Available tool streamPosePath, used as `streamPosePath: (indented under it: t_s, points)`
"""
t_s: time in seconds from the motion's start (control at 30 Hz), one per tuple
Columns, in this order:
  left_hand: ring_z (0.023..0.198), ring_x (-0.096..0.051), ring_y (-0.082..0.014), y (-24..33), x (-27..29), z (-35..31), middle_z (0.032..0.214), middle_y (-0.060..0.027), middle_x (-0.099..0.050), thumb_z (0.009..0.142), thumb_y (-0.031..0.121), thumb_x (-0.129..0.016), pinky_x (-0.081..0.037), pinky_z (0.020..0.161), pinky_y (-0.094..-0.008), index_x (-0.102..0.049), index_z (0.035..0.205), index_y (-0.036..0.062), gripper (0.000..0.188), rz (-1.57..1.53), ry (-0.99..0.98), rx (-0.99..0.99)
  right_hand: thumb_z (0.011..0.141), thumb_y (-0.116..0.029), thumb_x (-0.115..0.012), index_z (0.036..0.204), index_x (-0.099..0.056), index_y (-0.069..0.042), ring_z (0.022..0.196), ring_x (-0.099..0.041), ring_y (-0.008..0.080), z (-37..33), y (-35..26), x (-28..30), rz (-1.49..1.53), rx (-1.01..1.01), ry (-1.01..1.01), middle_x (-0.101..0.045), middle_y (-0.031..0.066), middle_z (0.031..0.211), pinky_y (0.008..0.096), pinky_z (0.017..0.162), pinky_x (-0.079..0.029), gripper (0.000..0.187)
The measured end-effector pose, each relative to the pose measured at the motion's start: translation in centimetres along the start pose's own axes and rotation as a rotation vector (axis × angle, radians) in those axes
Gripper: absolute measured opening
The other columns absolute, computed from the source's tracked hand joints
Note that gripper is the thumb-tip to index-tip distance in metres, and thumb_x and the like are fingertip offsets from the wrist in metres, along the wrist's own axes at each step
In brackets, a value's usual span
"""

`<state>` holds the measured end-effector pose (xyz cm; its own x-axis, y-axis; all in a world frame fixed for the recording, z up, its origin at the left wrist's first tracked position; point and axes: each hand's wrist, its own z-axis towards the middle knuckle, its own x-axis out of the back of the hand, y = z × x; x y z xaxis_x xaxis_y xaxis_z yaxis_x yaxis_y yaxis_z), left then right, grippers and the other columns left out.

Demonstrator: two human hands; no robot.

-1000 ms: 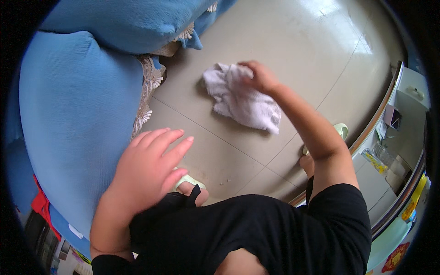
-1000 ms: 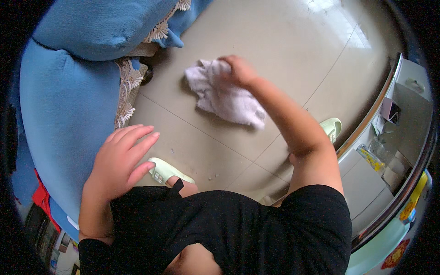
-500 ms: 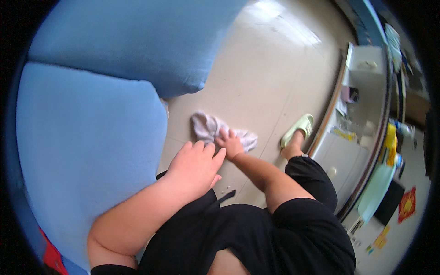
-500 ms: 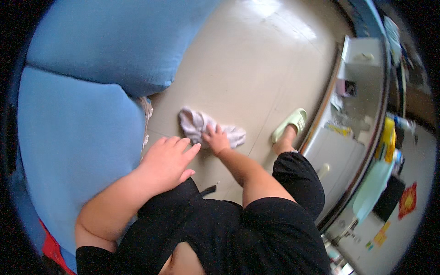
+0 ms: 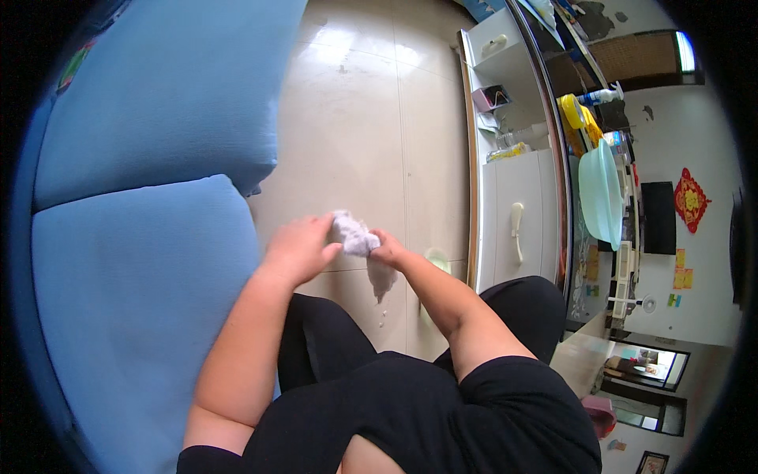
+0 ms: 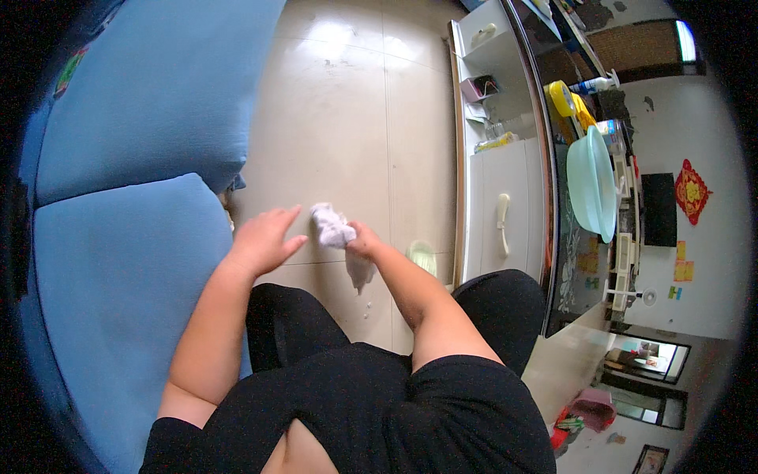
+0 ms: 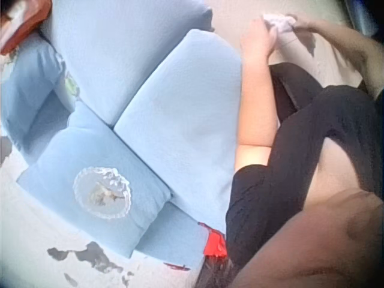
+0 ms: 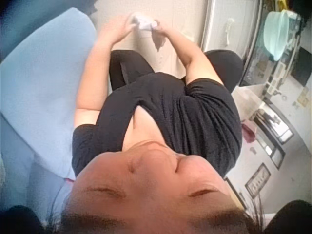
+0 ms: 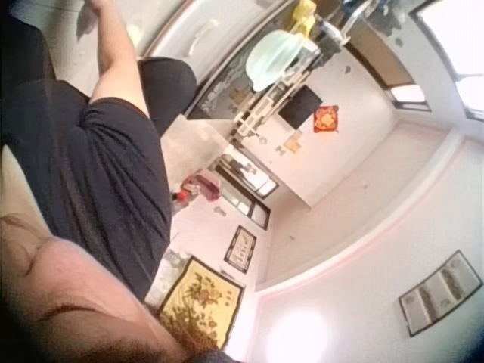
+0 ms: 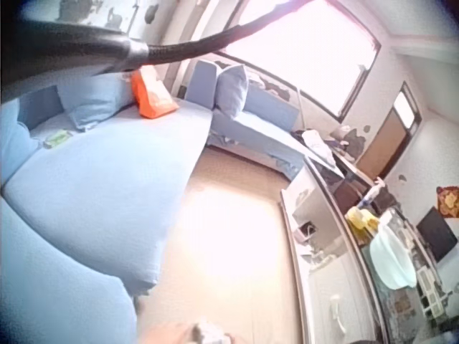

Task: The person cleans the tiled floor with a cloth, then wrings it in a basin of water. They also wipe the inside of a low cabinet and the top of a table, handling a small white box and a plastic bottle during the process.

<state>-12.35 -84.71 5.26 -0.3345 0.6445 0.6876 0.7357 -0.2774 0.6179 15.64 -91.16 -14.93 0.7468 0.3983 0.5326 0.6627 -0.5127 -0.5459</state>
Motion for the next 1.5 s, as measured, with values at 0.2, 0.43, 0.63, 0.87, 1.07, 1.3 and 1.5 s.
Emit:
streamPosePath:
  t_s: [0.2, 0.43, 0.63, 0.87, 1.07, 1.3, 1.5]
  points:
    - [0.104, -0.054, -0.0307, -0.3, -0.9, -1.0, 0.113, -0.0154, -0.058, 0.084, 0.027, -0.059, -0.044, 0.087, -0.0397, -0.052, 0.121, 0.0055, 0.043, -0.031, 0.267, -0.117, 0.067, -0.012, -0.059, 0.125, -0.042, -0.004, 0.118, -0.042, 0.0359, -2.4, 7.2, -1.8, 0.159, -0.26, 0.718, -0.041, 0.0214, 0.128, 0.0393, 0.101, -0.035, 0.062]
    - [0.122, -0.044, -0.0296, 2.6, 5.5, -6.0, 0.126, -0.012, -0.052, 0.08, 0.013, -0.062, -0.031, 0.103, -0.0406, -0.052, 0.123, 0.004, 0.046, 0.76, 0.755, -0.021, 0.075, -0.05, -0.06, 0.145, -0.007, -0.02, 0.134, -0.01, 0.0468, -2.1, 10.0, -3.0, 0.12, -0.942, 0.521, 0.003, 0.0226, 0.149, 0.0571, 0.106, -0.018, 0.093]
    - [0.132, -0.031, -0.0293, -0.5, 3.6, -6.9, 0.138, -0.01, -0.042, 0.08, 0.014, -0.058, -0.022, 0.108, -0.0416, -0.05, 0.127, 0.0063, 0.049, 0.781, 0.605, 0.308, 0.073, -0.063, -0.055, 0.142, -0.026, -0.021, 0.134, -0.011, 0.0454, 9.2, 7.8, 2.8, -0.052, -0.884, 0.821, -0.004, 0.0233, 0.149, 0.0594, 0.104, -0.016, 0.086]
    - [0.132, -0.031, -0.0321, -3.3, 2.8, -6.2, 0.135, -0.0132, -0.044, 0.081, 0.015, -0.051, -0.022, 0.108, -0.0418, -0.054, 0.12, 0.0034, 0.041, 0.832, 0.653, 0.23, 0.073, -0.066, -0.051, 0.138, -0.035, -0.031, 0.133, -0.018, 0.0403, 25.6, 6.1, 13.3, -0.513, -0.211, 0.794, -0.016, 0.0129, 0.149, 0.0564, 0.105, -0.017, 0.076]
    - [0.133, -0.03, -0.0303, -4.6, 3.1, -5.7, 0.137, -0.0127, -0.043, 0.082, 0.012, -0.045, -0.021, 0.11, -0.0421, -0.052, 0.123, 0.0048, 0.042, 0.927, 0.623, 0.164, 0.072, -0.036, -0.061, 0.127, -0.05, -0.026, 0.125, -0.034, 0.0328, 31.2, 9.0, 18.6, -0.688, 0.392, 0.756, -0.034, 0.0101, 0.141, 0.0483, 0.101, -0.03, 0.057]
    - [0.133, -0.03, -0.0278, -4.8, 3.1, -7.6, 0.139, -0.0115, -0.04, 0.085, 0.017, -0.042, -0.02, 0.111, -0.0423, -0.051, 0.126, 0.0075, 0.043, 0.96, 0.602, 0.225, 0.065, -0.021, -0.067, 0.123, -0.05, -0.02, 0.133, -0.019, 0.0399, 12.1, 12.0, 6.2, -0.862, 0.943, -0.234, -0.022, 0.0111, 0.147, 0.0599, 0.101, -0.023, 0.061]
    - [0.133, -0.03, -0.0304, -3.9, 3.3, -6.2, 0.137, -0.0147, -0.041, 0.078, 0.009, -0.045, -0.019, 0.11, -0.0415, -0.052, 0.124, 0.0028, 0.046, 0.974, 0.596, 0.236, 0.07, -0.023, -0.062, 0.116, -0.055, -0.021, 0.133, -0.025, 0.0342, 9.0, 15.4, 4.7, -0.839, 1.259, -0.394, -0.032, 0.0044, 0.143, 0.0569, 0.104, -0.025, 0.046]
